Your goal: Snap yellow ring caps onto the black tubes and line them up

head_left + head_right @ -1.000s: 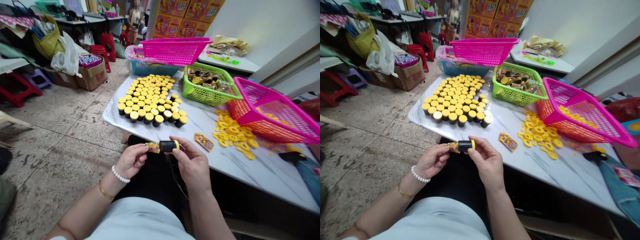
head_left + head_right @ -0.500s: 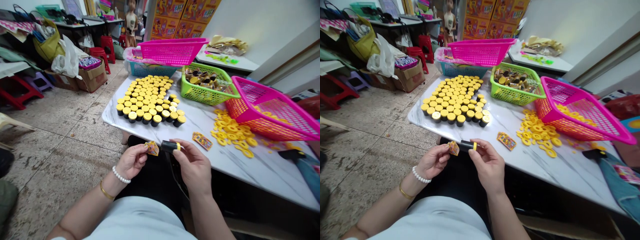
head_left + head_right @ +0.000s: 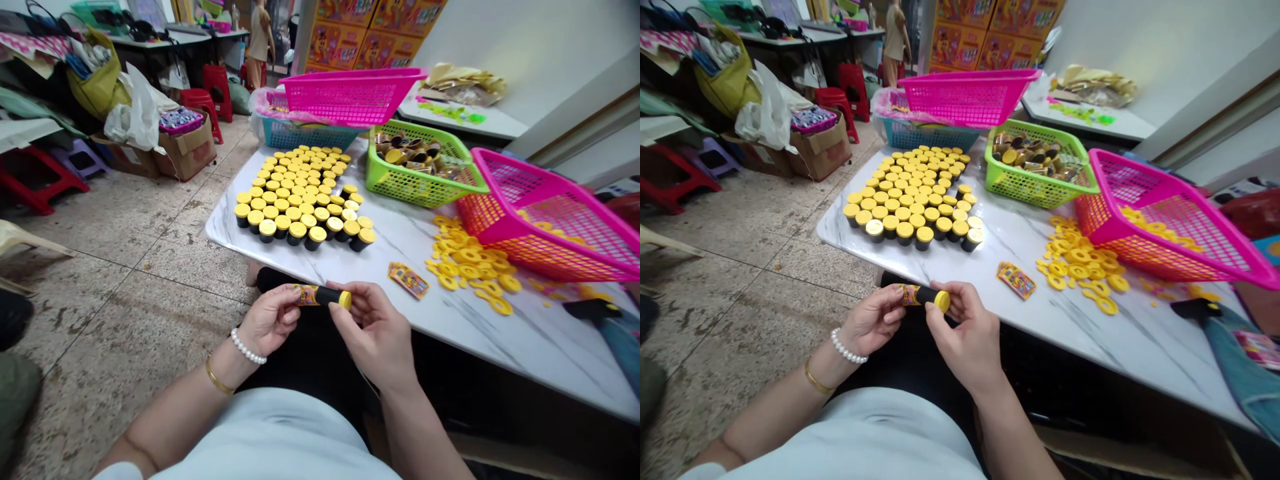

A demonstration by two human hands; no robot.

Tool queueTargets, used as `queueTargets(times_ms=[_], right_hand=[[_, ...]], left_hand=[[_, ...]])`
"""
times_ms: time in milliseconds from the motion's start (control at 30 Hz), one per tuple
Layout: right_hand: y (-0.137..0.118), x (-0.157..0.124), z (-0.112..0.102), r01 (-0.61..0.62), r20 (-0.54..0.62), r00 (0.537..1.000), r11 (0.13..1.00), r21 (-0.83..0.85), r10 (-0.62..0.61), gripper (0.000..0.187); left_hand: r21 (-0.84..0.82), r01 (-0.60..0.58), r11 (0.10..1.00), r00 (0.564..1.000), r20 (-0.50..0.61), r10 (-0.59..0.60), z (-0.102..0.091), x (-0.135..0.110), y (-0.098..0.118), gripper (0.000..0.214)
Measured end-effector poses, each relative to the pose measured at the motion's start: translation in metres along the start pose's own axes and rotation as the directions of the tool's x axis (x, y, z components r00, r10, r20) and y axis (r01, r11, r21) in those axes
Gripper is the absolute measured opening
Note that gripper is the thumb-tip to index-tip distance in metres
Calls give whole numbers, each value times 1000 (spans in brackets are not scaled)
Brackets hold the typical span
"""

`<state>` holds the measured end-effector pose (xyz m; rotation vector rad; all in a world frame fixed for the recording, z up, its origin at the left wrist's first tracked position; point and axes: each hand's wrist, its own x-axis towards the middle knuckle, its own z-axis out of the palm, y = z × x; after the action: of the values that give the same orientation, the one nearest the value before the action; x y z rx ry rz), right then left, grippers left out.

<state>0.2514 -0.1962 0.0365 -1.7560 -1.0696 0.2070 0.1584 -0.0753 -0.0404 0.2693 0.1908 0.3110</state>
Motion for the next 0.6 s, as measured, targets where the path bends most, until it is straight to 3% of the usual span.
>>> queueTargets(times_ms=[200,300,467,600], right_hand=[[-3,4,-7,-110,42,994,969,220,103,20],[-1,9,-7,-180,100,982,951,253,159,20],[3,9,-2,-209,90,977,961,180,195,20],[6,2,1,-63,13,998,998,10,63,17]], left_hand=[[11,0,1000,1000,8,0,3,1,0,16],[-1,1,1000,1000,15,-1,3,0,1,16],[-39,35,999,999,6,-35,1,1,-1,15],[-4,19,1000,997,-70,-19,1,3,-4,15]])
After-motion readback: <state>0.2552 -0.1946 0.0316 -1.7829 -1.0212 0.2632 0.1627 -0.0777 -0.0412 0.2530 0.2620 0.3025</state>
